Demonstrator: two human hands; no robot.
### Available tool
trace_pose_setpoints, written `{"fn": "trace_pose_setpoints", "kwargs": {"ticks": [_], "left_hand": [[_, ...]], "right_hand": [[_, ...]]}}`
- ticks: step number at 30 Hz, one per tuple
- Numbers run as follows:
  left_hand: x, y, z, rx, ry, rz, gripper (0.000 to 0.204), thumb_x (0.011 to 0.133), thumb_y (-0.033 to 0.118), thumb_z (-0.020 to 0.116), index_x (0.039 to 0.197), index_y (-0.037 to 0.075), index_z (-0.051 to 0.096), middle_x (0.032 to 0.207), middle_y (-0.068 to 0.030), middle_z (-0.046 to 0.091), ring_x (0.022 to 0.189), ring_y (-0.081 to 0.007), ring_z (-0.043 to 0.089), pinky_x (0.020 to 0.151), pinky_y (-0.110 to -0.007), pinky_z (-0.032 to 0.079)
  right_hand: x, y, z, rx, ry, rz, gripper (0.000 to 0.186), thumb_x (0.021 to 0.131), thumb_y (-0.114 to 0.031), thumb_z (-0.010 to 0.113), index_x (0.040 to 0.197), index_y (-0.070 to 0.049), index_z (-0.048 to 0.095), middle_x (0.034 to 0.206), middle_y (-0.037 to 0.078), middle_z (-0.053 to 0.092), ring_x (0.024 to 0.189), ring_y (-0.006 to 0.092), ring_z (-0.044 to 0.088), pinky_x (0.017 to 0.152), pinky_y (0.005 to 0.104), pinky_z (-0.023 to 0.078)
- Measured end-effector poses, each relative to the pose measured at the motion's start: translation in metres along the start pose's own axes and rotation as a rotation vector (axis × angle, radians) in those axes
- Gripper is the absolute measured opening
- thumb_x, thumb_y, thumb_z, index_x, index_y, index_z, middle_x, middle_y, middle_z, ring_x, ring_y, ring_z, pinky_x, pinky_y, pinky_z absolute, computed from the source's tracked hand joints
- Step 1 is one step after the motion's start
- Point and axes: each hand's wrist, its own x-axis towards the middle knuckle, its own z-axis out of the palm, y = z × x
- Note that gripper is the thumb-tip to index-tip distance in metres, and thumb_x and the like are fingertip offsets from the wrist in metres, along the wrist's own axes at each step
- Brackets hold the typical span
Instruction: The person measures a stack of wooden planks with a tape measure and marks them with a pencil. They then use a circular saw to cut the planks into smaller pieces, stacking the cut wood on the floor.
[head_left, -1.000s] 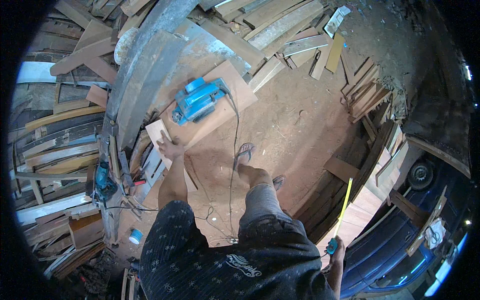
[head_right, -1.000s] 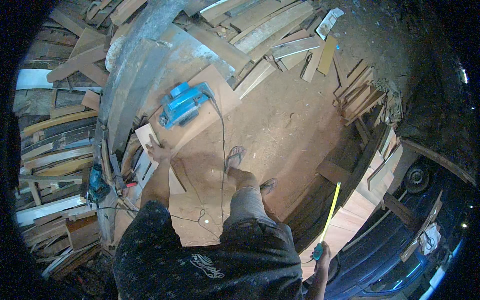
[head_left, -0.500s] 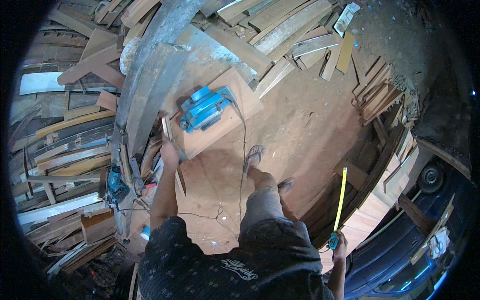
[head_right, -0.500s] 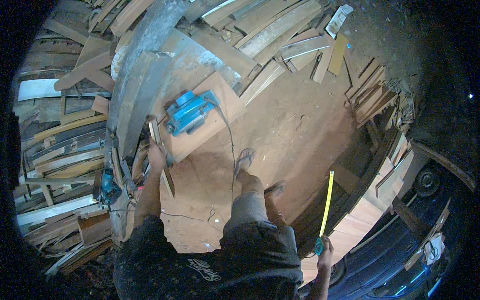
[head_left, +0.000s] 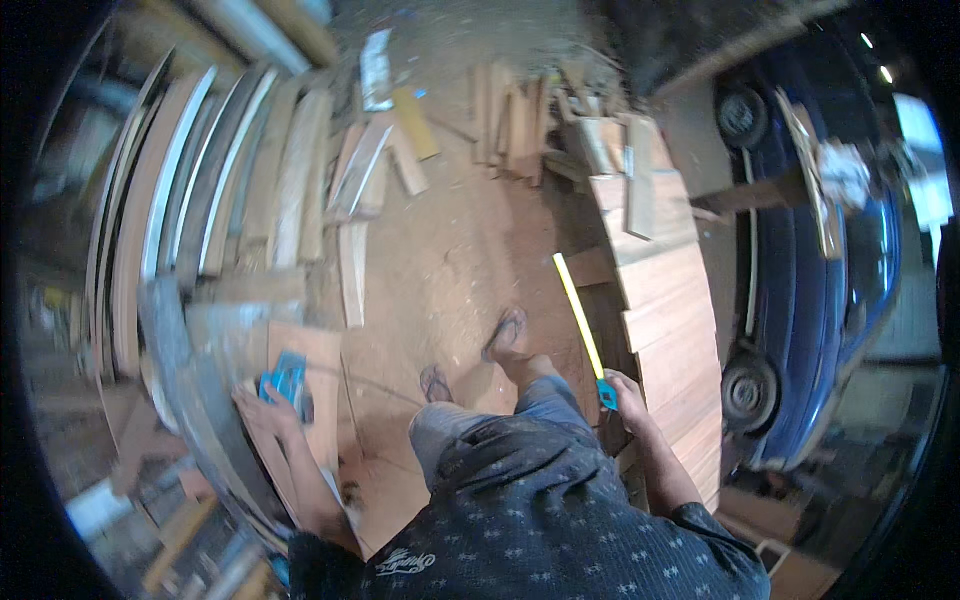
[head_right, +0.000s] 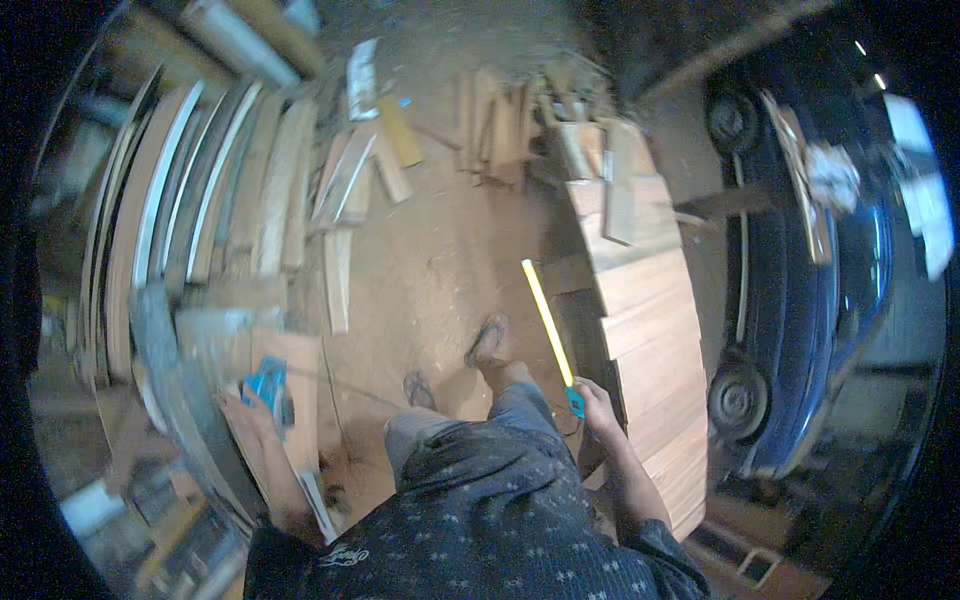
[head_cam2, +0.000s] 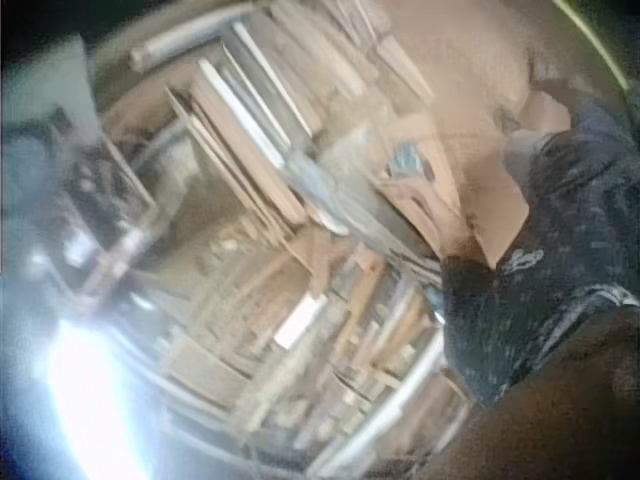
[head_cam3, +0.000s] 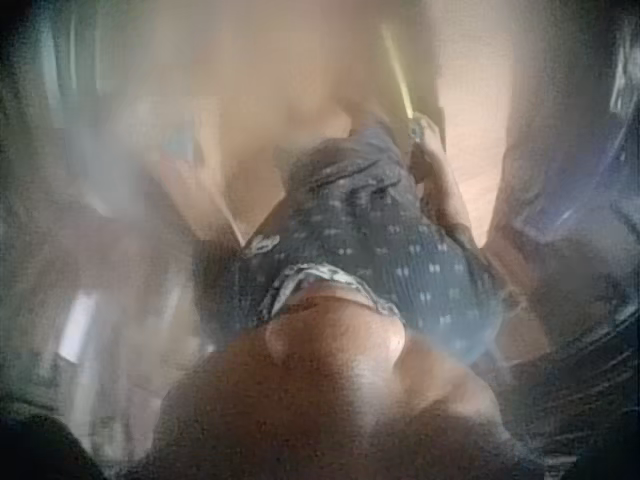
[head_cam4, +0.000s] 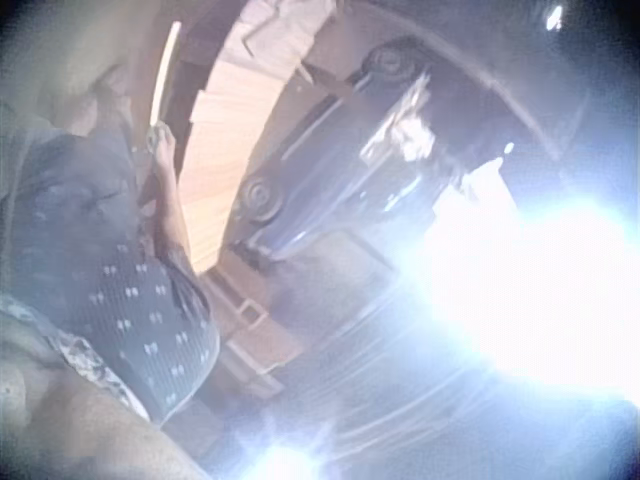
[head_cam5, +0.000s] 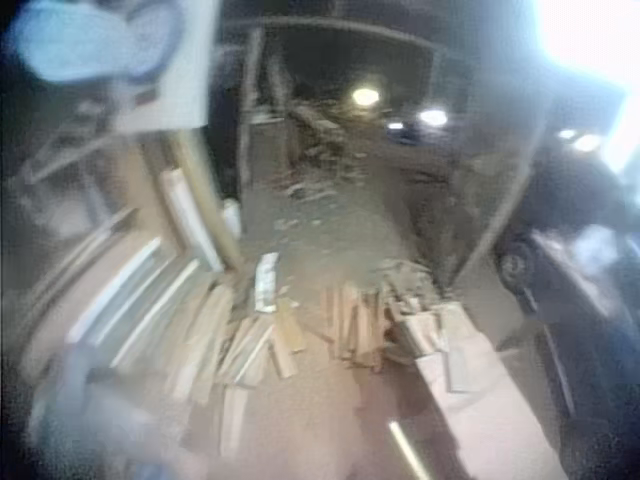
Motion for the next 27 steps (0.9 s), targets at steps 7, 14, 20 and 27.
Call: {"fn": "trace_pose_setpoints", "kwargs": {"ticks": [7, 14, 20, 27], "left_hand": [[0.005, 0.313, 0.026, -0.249, -0.191, 0.205, 0.075, 0.093, 0.039, 0.064, 0.147, -0.004, 0.036, 0.150, -0.0307, 0.036, 0.140, -0.0468, 0.031, 0.117, -0.053, 0.025], [-0.064, 0.683, 0.035, -0.690, -0.618, 0.676, 0.084, 0.089, 0.044, 0.069, 0.148, -0.003, 0.034, 0.144, -0.0319, 0.043, 0.137, -0.0459, 0.037, 0.116, -0.052, 0.027], [-0.141, 0.933, 0.092, -0.542, -0.956, 0.735, 0.102, 0.080, 0.058, 0.072, 0.150, -0.002, 0.029, 0.144, -0.0306, 0.043, 0.136, -0.0440, 0.040, 0.114, -0.050, 0.031], [-0.233, 1.086, 0.163, -0.119, -1.021, 0.484, 0.120, 0.067, 0.061, 0.081, 0.155, 0.007, 0.019, 0.155, -0.0307, 0.023, 0.140, -0.0428, 0.031, 0.111, -0.054, 0.035]], "right_hand": [[0.062, 0.018, -0.039, 0.257, 0.078, -0.041, 0.039, 0.099, -0.028, 0.058, 0.128, -0.001, 0.062, 0.100, 0.005, 0.066, 0.084, 0.0138, 0.062, 0.072, 0.0315, 0.054], [0.127, 0.014, -0.107, 0.368, 0.258, -0.171, 0.039, 0.099, -0.024, 0.056, 0.127, 0.001, 0.062, 0.099, 0.006, 0.066, 0.082, 0.0141, 0.062, 0.067, 0.0287, 0.053], [0.095, 0.004, -0.153, 0.569, 0.588, -0.024, 0.034, 0.098, -0.022, 0.055, 0.120, 0.001, 0.066, 0.093, 0.003, 0.065, 0.077, 0.0103, 0.059, 0.070, 0.0269, 0.049], [0.019, 0.038, -0.081, 0.922, 0.890, 0.445, 0.032, 0.100, -0.035, 0.049, 0.097, -0.006, 0.063, 0.082, 0.003, 0.060, 0.071, 0.0132, 0.058, 0.062, 0.0281, 0.048]]}}
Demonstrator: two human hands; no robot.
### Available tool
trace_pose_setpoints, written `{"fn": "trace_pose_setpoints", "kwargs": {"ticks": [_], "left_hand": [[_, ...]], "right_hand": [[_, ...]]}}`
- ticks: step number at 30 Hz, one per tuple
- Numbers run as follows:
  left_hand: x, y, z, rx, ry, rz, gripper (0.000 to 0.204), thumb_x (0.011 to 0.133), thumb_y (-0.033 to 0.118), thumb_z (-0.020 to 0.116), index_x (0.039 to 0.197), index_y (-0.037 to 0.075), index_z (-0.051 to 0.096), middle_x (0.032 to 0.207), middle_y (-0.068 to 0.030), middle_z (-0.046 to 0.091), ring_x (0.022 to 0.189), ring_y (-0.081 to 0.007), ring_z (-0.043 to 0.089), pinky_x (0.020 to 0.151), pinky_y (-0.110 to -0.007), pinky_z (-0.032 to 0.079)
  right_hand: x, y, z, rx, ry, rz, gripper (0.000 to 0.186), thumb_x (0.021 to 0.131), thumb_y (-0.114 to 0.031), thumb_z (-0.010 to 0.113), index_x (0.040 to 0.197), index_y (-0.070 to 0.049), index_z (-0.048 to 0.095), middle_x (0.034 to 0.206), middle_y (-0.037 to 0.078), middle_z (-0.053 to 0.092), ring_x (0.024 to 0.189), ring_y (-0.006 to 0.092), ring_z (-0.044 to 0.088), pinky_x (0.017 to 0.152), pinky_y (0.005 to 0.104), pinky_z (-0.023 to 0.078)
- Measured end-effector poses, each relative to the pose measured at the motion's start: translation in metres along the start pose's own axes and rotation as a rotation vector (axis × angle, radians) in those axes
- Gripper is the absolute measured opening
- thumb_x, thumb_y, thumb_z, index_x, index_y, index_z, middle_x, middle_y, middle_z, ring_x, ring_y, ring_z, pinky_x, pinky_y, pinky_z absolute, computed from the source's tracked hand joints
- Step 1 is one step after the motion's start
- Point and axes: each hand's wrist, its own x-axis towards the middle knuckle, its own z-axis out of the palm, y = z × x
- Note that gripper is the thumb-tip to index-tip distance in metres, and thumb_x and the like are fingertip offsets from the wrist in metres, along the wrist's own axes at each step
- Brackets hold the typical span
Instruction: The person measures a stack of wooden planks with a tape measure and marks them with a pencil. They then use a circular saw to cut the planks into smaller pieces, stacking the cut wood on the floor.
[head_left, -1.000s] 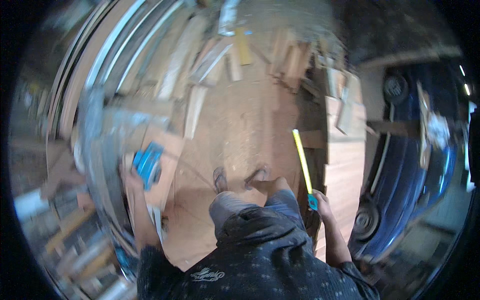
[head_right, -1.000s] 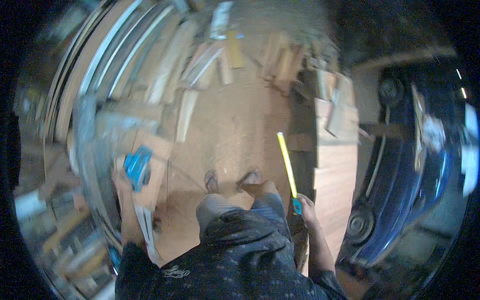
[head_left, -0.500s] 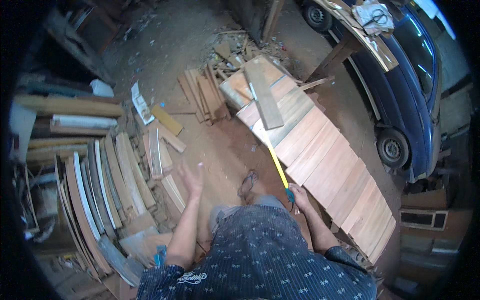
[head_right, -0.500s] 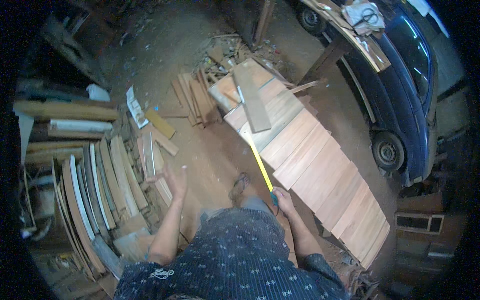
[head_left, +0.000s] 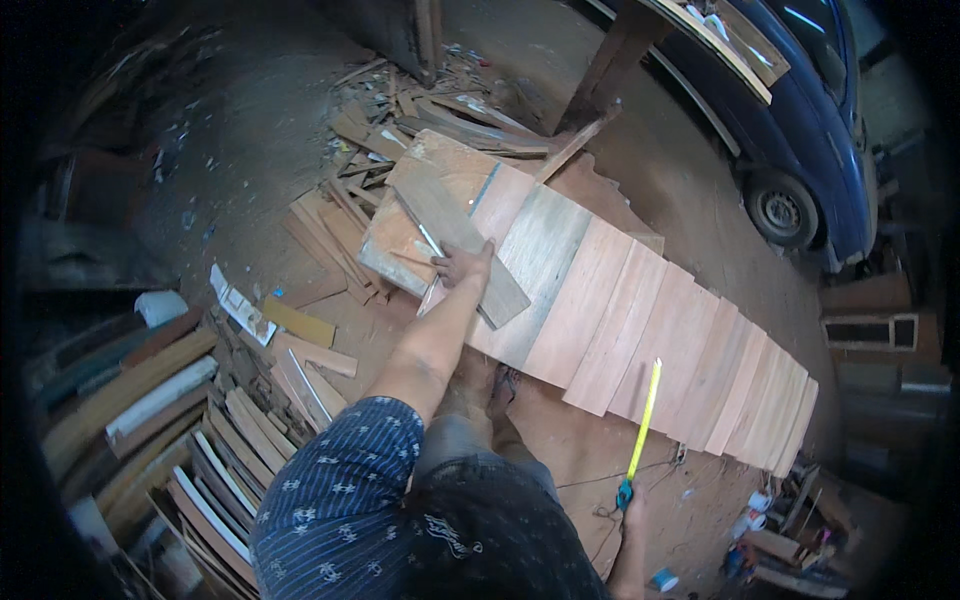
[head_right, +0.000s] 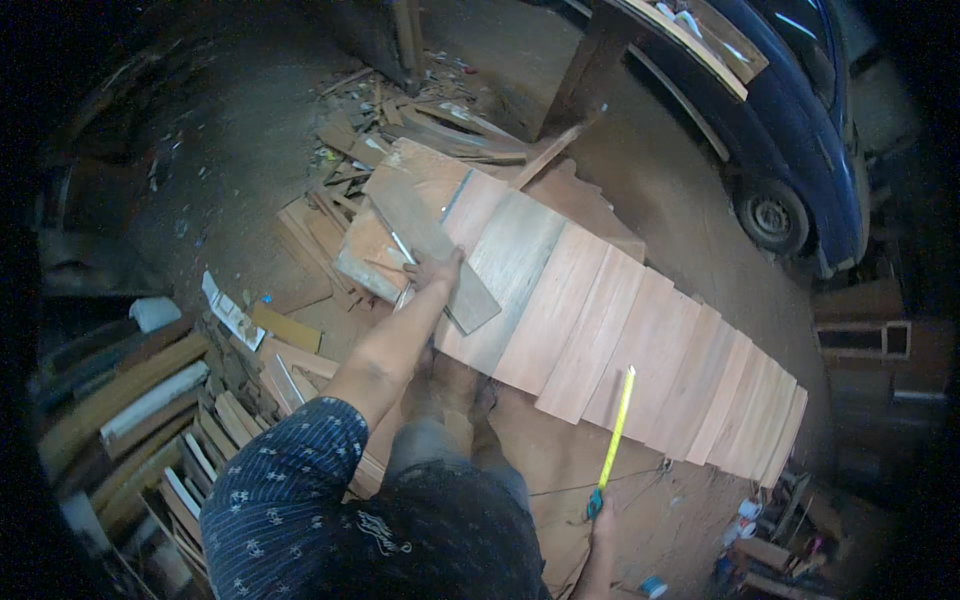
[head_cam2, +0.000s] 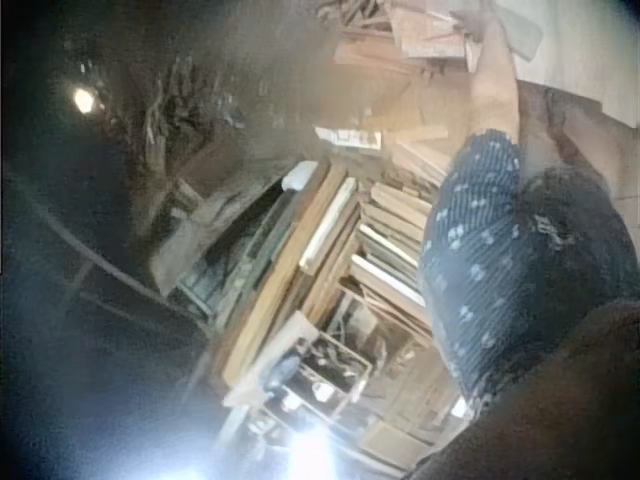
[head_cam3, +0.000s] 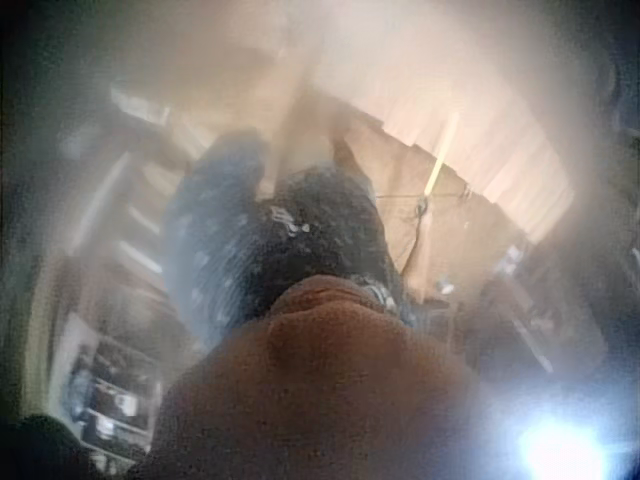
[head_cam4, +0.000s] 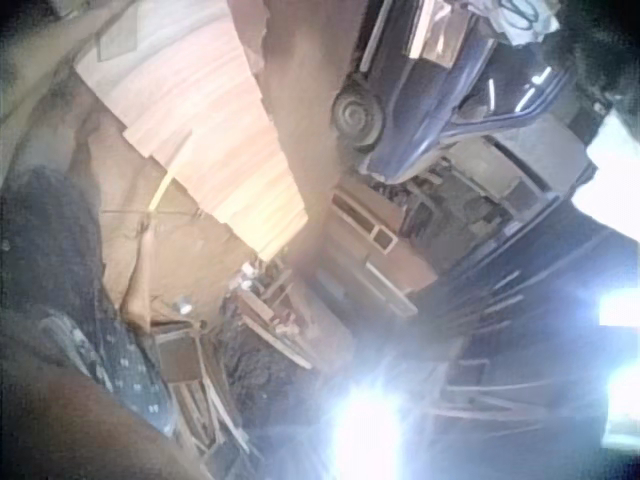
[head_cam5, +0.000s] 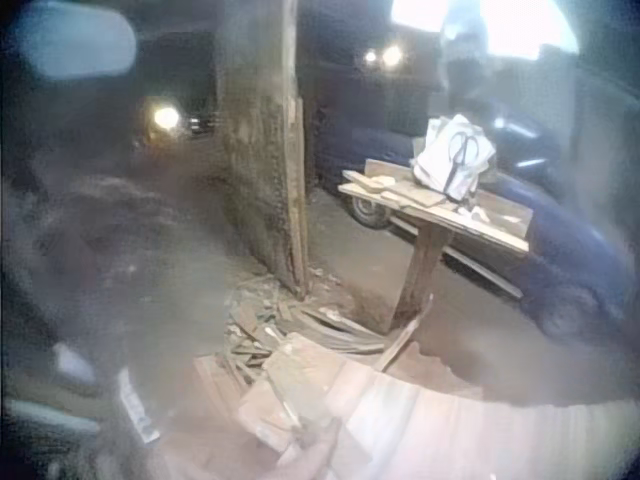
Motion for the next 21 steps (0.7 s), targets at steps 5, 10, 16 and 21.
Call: {"fn": "trace_pose_setpoints", "kwargs": {"ticks": [5, 10, 16, 21], "left_hand": [[0.018, 0.008, 0.026, 0.138, 0.101, 0.022, 0.125, 0.059, 0.055, 0.088, 0.155, 0.010, 0.023, 0.151, -0.0278, 0.029, 0.138, -0.0420, 0.031, 0.112, -0.055, 0.030], [0.041, -0.029, -0.017, 0.131, 0.090, 0.509, 0.116, 0.055, 0.048, 0.090, 0.151, 0.014, 0.034, 0.149, -0.0259, 0.030, 0.134, -0.0430, 0.031, 0.112, -0.056, 0.027], [0.085, -0.043, -0.060, 0.210, 0.019, 0.889, 0.112, 0.055, 0.042, 0.089, 0.150, 0.014, 0.036, 0.149, -0.0265, 0.028, 0.134, -0.0440, 0.029, 0.114, -0.057, 0.023], [0.111, -0.040, -0.055, 0.262, -0.022, 0.949, 0.112, 0.056, 0.041, 0.088, 0.151, 0.013, 0.035, 0.150, -0.0278, 0.025, 0.135, -0.0443, 0.027, 0.114, -0.056, 0.022]], "right_hand": [[-0.068, 0.045, 0.033, 0.300, 0.095, 0.314, 0.041, 0.100, -0.042, 0.046, 0.101, -0.005, 0.063, 0.079, 0.008, 0.065, 0.063, 0.0195, 0.063, 0.053, 0.0338, 0.055], [-0.094, 0.042, 0.102, 0.362, 0.047, 0.367, 0.040, 0.100, -0.042, 0.046, 0.100, -0.005, 0.060, 0.076, 0.007, 0.062, 0.062, 0.0192, 0.062, 0.054, 0.0332, 0.054], [-0.089, 0.011, 0.147, 0.311, -0.001, 0.242, 0.033, 0.101, -0.034, 0.048, 0.103, -0.004, 0.060, 0.079, 0.006, 0.060, 0.065, 0.0165, 0.062, 0.056, 0.0310, 0.055], [-0.091, -0.002, 0.157, 0.293, -0.014, 0.214, 0.036, 0.101, -0.035, 0.048, 0.112, -0.002, 0.058, 0.083, 0.009, 0.063, 0.067, 0.0190, 0.064, 0.056, 0.0327, 0.055]]}}
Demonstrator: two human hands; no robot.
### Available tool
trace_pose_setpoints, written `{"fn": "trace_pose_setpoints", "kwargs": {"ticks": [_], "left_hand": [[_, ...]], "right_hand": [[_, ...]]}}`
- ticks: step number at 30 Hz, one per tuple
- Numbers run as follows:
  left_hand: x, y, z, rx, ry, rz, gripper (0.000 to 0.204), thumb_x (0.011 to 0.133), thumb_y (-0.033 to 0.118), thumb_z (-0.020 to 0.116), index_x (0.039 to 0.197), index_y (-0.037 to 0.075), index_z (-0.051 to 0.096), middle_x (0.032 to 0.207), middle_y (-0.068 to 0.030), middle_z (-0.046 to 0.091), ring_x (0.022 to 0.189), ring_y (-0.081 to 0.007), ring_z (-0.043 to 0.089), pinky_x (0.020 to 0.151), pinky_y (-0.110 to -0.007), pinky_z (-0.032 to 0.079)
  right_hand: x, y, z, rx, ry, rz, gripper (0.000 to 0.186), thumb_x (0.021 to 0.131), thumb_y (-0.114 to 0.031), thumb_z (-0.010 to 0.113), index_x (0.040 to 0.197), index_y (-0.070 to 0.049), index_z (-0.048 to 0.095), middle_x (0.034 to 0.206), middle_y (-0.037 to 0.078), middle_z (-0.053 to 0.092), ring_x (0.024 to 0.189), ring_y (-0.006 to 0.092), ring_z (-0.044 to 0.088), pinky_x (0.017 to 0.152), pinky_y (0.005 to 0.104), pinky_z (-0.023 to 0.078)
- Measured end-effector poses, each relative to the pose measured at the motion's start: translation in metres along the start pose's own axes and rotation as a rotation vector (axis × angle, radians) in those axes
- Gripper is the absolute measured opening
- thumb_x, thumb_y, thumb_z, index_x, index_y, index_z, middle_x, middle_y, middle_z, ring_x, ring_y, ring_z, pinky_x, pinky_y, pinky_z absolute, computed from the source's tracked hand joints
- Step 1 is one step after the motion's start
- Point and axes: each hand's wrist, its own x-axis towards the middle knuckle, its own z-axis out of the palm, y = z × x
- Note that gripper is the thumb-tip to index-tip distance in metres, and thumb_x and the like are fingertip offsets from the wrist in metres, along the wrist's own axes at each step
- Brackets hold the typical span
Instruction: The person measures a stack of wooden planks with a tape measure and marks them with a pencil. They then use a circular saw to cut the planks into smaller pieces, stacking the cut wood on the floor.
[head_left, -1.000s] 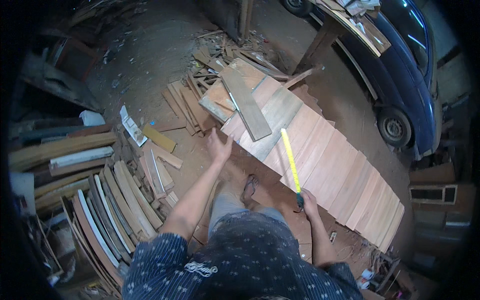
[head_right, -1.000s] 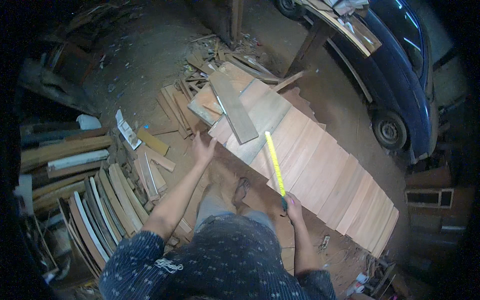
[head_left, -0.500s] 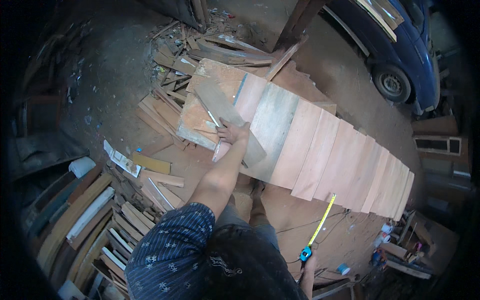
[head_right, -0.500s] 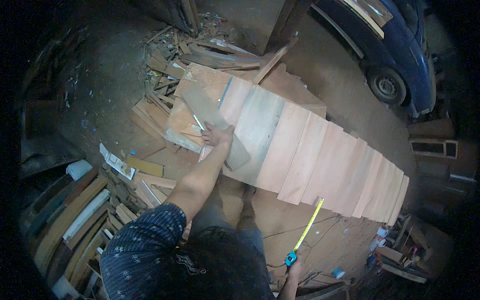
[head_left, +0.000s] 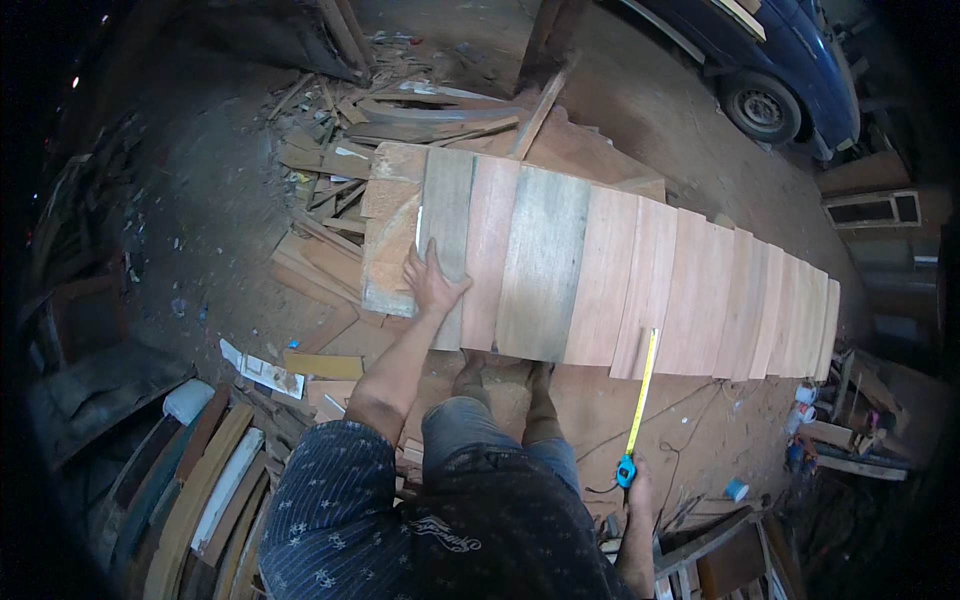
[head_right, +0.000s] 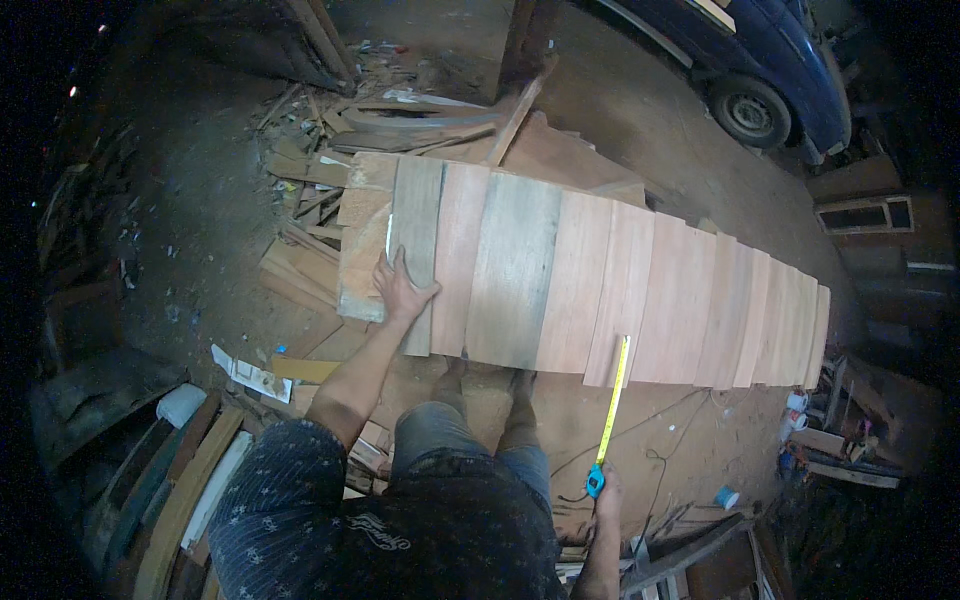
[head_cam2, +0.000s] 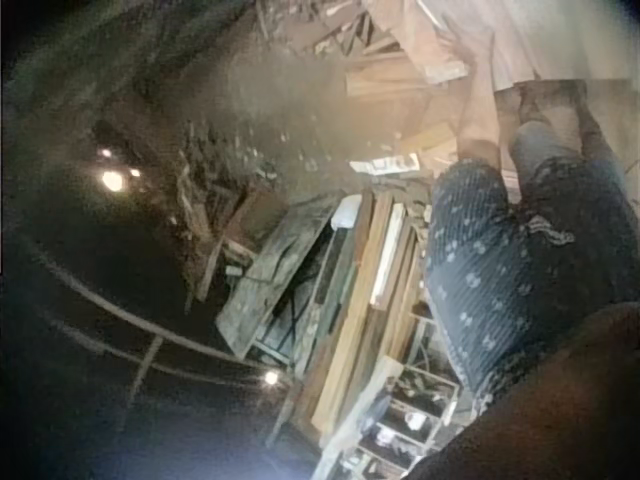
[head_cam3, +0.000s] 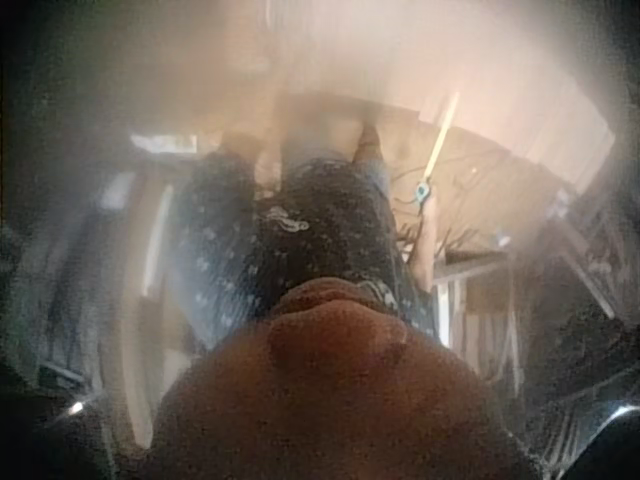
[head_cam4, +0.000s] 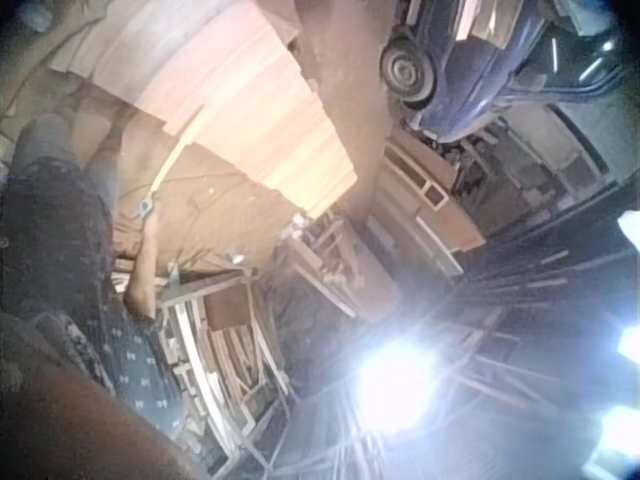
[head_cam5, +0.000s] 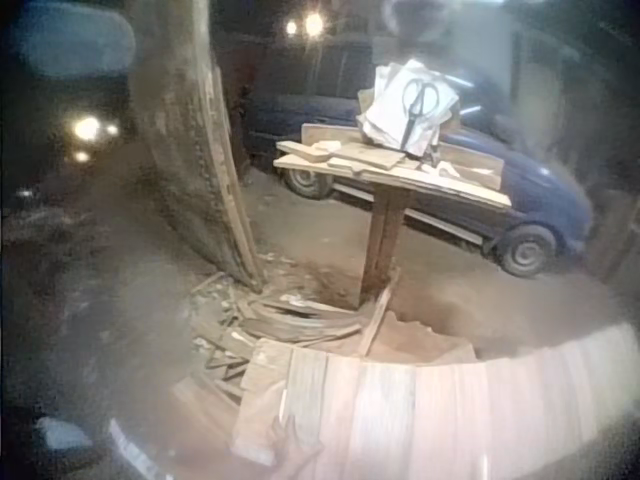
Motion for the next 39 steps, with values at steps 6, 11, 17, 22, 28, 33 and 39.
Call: {"fn": "trace_pose_setpoints", "kwargs": {"ticks": [6, 11, 17, 22, 28, 33, 39], "left_hand": [[0.005, -0.010, 0.005, -0.028, -0.026, 0.005, 0.112, 0.055, 0.041, 0.089, 0.149, 0.010, 0.037, 0.149, -0.0285, 0.027, 0.136, -0.0460, 0.026, 0.114, -0.055, 0.022], [0.006, -0.016, 0.007, -0.041, -0.011, 0.076, 0.107, 0.058, 0.039, 0.086, 0.149, 0.012, 0.037, 0.151, -0.0271, 0.024, 0.136, -0.0443, 0.026, 0.114, -0.056, 0.022], [0.006, -0.020, 0.009, -0.044, -0.012, 0.090, 0.105, 0.059, 0.037, 0.085, 0.149, 0.011, 0.037, 0.151, -0.0275, 0.024, 0.137, -0.0449, 0.025, 0.114, -0.057, 0.021], [0.006, -0.017, 0.005, -0.044, -0.050, 0.063, 0.105, 0.061, 0.037, 0.085, 0.150, 0.010, 0.036, 0.152, -0.0276, 0.023, 0.138, -0.0450, 0.024, 0.114, -0.057, 0.021], [0.006, -0.016, 0.005, -0.046, -0.064, 0.055, 0.107, 0.060, 0.037, 0.085, 0.150, 0.010, 0.034, 0.153, -0.0281, 0.022, 0.138, -0.0454, 0.024, 0.115, -0.057, 0.020], [0.008, -0.018, 0.006, -0.063, -0.075, 0.055, 0.109, 0.059, 0.037, 0.086, 0.151, 0.010, 0.033, 0.152, -0.0282, 0.022, 0.138, -0.0463, 0.024, 0.116, -0.057, 0.021], [0.009, -0.014, 0.000, -0.044, -0.114, 0.044, 0.110, 0.060, 0.039, 0.086, 0.152, 0.011, 0.032, 0.152, -0.0280, 0.022, 0.138, -0.0463, 0.024, 0.117, -0.056, 0.020]], "right_hand": [[-0.016, -0.014, 0.012, -0.015, 0.064, 0.011, 0.040, 0.101, -0.035, 0.049, 0.120, -0.001, 0.058, 0.085, 0.008, 0.064, 0.067, 0.0186, 0.063, 0.057, 0.0324, 0.055], [-0.019, -0.011, 0.014, 0.017, 0.084, 0.021, 0.034, 0.101, -0.028, 0.050, 0.118, -0.001, 0.061, 0.084, 0.006, 0.064, 0.066, 0.0145, 0.062, 0.057, 0.0292, 0.054], [-0.021, -0.013, 0.016, -0.015, 0.080, 0.007, 0.038, 0.101, -0.030, 0.049, 0.121, 0.001, 0.060, 0.082, 0.005, 0.064, 0.065, 0.0153, 0.062, 0.057, 0.0283, 0.053], [-0.018, -0.006, 0.012, -0.018, 0.047, 0.015, 0.039, 0.101, -0.029, 0.050, 0.125, 0.001, 0.058, 0.083, 0.006, 0.064, 0.065, 0.0160, 0.063, 0.056, 0.0291, 0.054], [-0.024, 0.000, 0.021, 0.010, 0.024, -0.028, 0.043, 0.101, -0.031, 0.048, 0.128, 0.001, 0.057, 0.085, 0.009, 0.063, 0.067, 0.0179, 0.063, 0.056, 0.0315, 0.054], [-0.026, 0.007, 0.028, 0.004, 0.040, -0.017, 0.042, 0.102, -0.033, 0.048, 0.125, 0.000, 0.058, 0.085, 0.009, 0.063, 0.067, 0.0183, 0.063, 0.056, 0.0320, 0.054], [-0.029, 0.019, 0.030, -0.006, 0.034, 0.013, 0.038, 0.101, -0.033, 0.048, 0.117, -0.001, 0.059, 0.085, 0.008, 0.063, 0.067, 0.0177, 0.063, 0.056, 0.0315, 0.053]]}}
